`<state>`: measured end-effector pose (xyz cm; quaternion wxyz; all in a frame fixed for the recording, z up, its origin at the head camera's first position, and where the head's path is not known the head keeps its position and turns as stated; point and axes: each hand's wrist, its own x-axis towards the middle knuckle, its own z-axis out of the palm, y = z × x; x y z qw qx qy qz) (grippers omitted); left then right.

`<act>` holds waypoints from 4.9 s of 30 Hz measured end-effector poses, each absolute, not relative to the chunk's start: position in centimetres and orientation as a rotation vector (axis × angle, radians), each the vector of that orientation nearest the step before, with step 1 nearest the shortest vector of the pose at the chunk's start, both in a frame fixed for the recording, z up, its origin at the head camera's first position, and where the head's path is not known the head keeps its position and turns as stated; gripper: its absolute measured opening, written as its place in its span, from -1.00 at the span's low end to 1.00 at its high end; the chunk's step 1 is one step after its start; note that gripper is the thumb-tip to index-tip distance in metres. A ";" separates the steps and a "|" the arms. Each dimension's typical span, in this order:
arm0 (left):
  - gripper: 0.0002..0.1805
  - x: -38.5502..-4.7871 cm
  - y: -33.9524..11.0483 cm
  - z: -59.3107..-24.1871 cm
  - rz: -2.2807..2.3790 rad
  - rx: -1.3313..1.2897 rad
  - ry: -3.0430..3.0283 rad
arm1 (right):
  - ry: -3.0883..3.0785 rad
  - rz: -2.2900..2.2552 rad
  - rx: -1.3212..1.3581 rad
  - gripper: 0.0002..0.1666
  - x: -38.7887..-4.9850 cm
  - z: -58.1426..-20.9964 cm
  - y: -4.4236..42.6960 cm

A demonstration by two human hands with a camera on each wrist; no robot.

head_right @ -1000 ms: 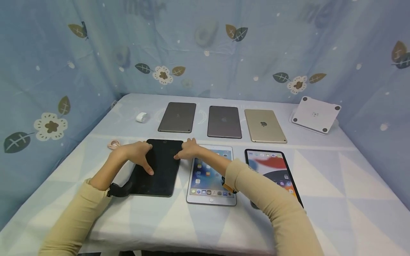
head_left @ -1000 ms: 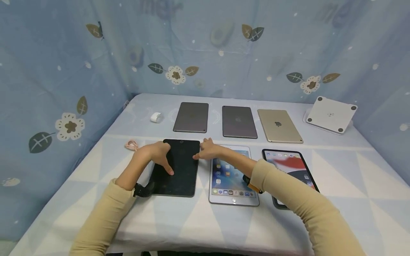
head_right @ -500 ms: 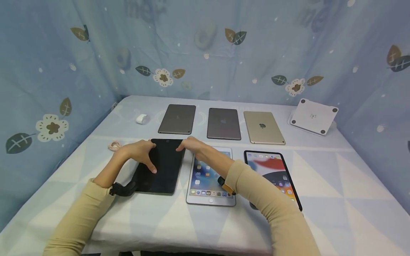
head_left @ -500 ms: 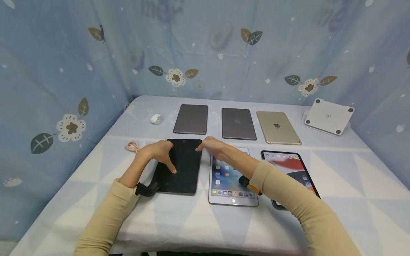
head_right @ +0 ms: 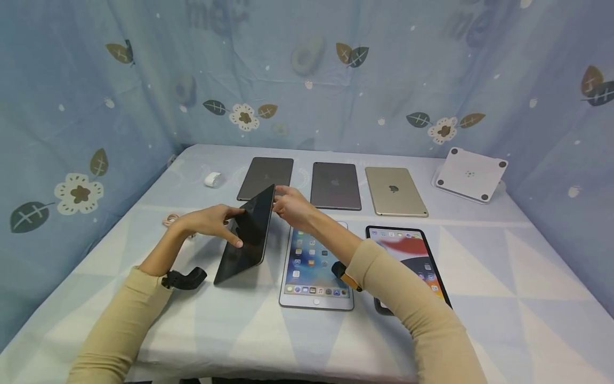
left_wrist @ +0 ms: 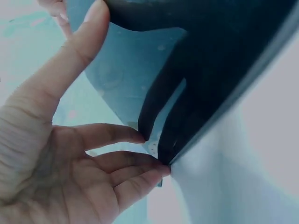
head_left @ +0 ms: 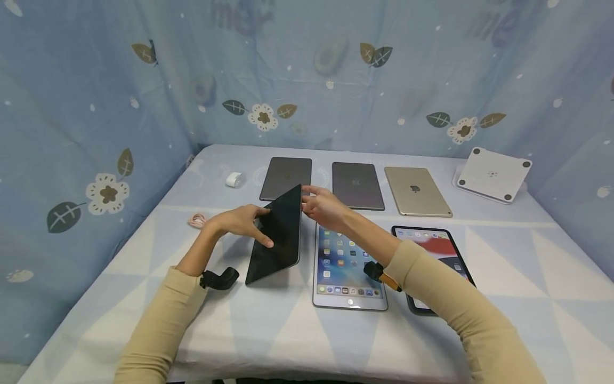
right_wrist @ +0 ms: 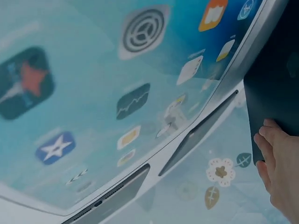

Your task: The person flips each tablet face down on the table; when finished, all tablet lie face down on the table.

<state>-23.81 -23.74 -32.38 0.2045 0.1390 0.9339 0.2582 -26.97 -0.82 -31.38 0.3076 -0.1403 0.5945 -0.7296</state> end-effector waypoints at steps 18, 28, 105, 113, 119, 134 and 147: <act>0.10 -25.4 -20.6 -32.9 0.854 0.535 2.561 | 1.745 -1.866 -0.504 -0.17 -27.2 -30.3 2.7; 0.09 -25.7 -20.3 -32.8 0.951 0.543 2.471 | 1.840 -1.882 -0.559 -0.25 -26.3 -30.6 2.8; 0.26 -22.8 -29.3 -29.8 1.191 0.606 2.176 | 2.174 -0.391 -1.060 -0.04 -23.9 -32.3 1.6; 0.30 -23.3 -28.1 -30.8 0.886 0.423 2.295 | 2.158 -0.397 -1.077 -0.10 -23.9 -32.3 1.9; 0.28 -23.1 -27.9 -30.7 0.850 0.421 2.295 | 2.162 -0.397 -1.080 -0.09 -23.9 -32.4 1.9; -0.05 -23.2 -25.8 -30.1 0.663 0.436 2.437 | 2.182 -0.376 -1.114 -0.17 -24.6 -32.2 2.9; -0.08 -23.8 -19.7 -30.6 0.291 0.384 2.703 | 2.226 -0.667 -1.096 -0.21 -26.5 -31.2 7.0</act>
